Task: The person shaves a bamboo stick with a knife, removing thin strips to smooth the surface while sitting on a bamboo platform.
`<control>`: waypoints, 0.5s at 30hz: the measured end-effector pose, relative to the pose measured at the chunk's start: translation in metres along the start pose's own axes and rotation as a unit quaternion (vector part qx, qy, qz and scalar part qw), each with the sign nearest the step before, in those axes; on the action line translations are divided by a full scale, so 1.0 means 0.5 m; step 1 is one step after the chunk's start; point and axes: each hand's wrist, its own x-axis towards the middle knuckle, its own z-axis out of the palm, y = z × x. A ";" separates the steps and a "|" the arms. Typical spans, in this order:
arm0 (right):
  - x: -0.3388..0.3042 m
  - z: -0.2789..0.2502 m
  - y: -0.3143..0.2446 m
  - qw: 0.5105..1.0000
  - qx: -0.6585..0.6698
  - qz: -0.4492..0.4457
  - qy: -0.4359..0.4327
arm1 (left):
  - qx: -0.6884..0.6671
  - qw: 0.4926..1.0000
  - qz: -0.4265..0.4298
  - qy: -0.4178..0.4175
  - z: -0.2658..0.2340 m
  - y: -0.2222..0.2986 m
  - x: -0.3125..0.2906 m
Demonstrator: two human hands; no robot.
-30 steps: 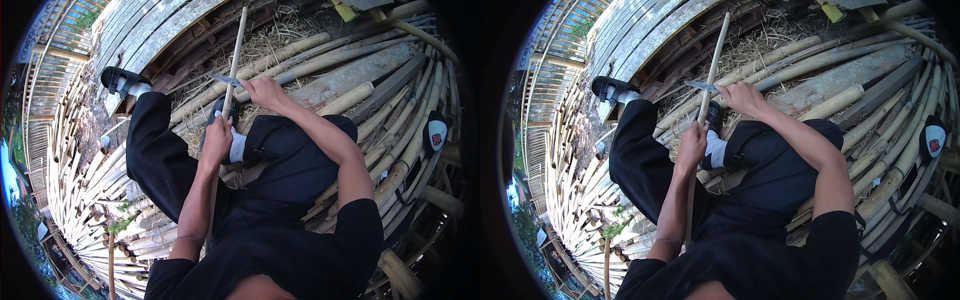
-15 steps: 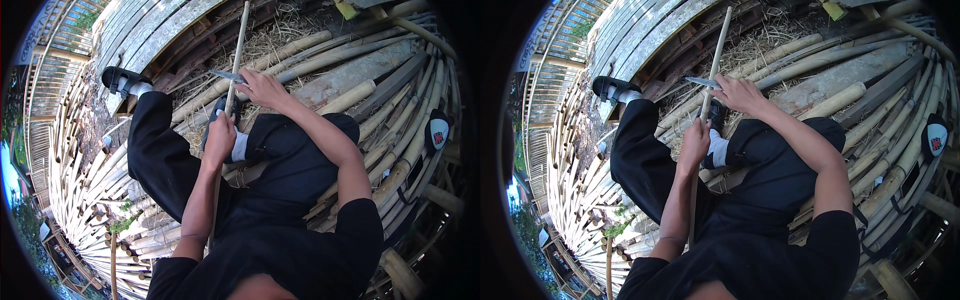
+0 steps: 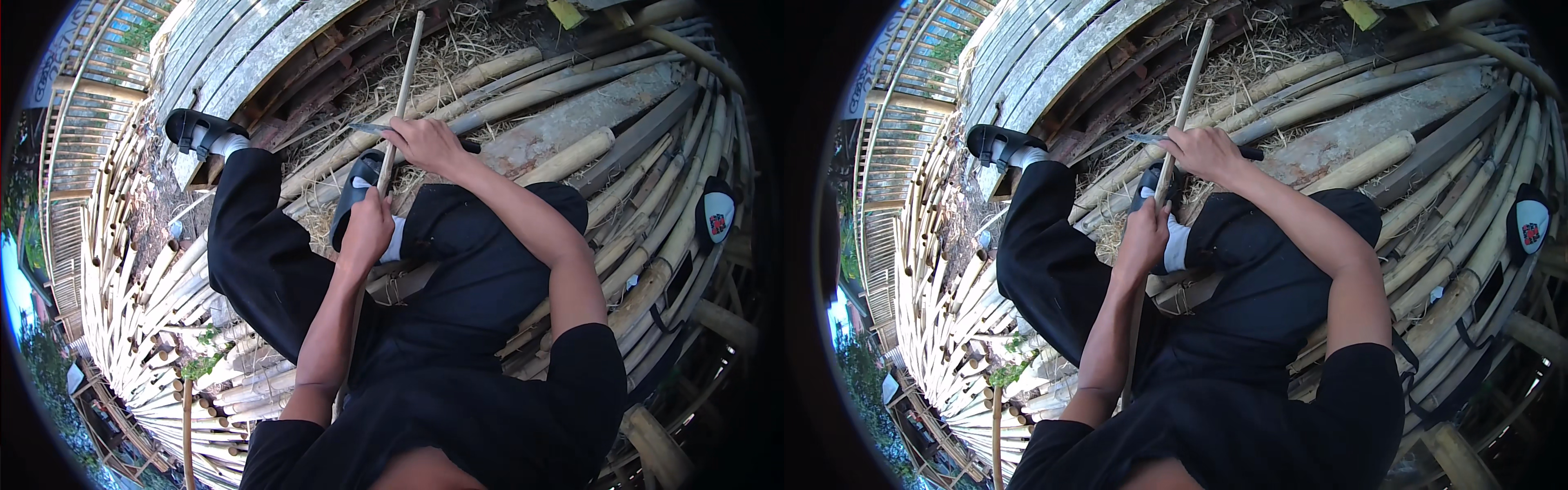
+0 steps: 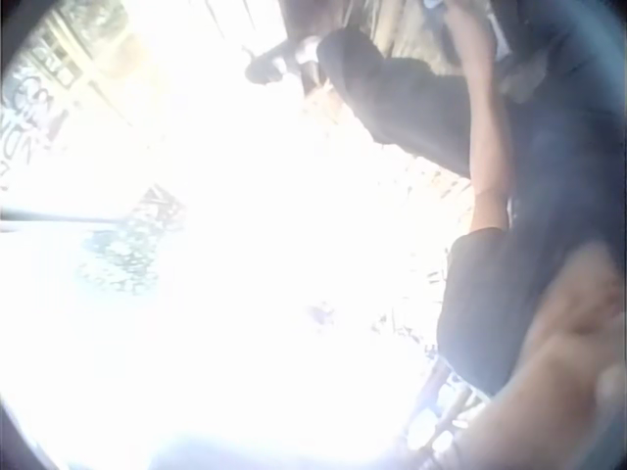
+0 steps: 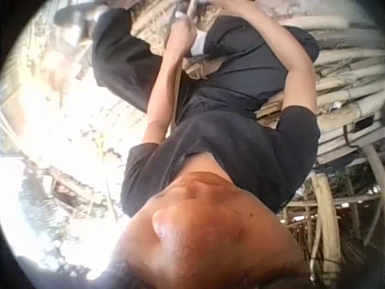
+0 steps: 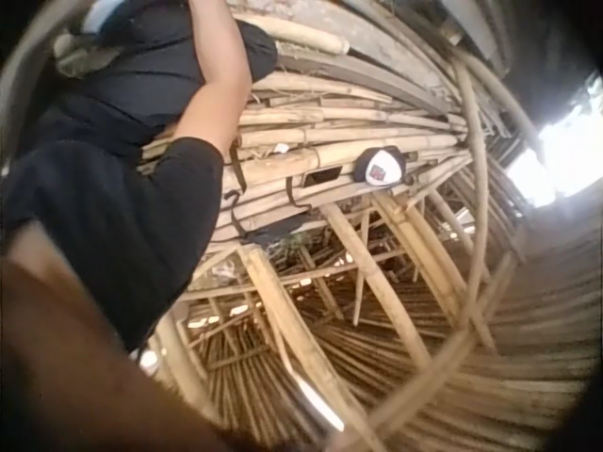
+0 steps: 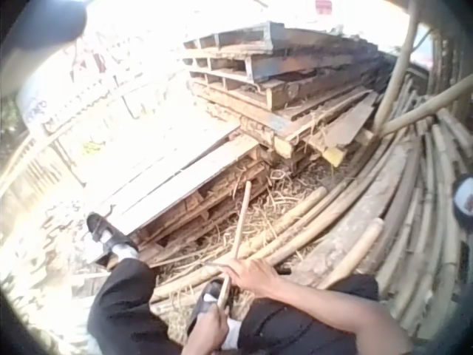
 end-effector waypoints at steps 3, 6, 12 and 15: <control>0.000 -0.001 -0.002 1.000 0.019 -0.006 -0.003 | -0.007 1.000 0.005 0.001 -0.001 -0.003 0.001; -0.003 0.003 -0.004 1.000 0.010 0.001 -0.008 | -0.011 1.000 -0.018 -0.003 -0.003 -0.002 0.002; -0.003 0.005 0.001 0.999 0.036 0.000 -0.005 | -0.009 1.000 -0.019 -0.006 -0.005 0.001 -0.001; 0.000 -0.001 -0.002 0.999 0.046 0.011 -0.016 | -0.029 0.999 -0.029 -0.015 -0.004 -0.006 -0.001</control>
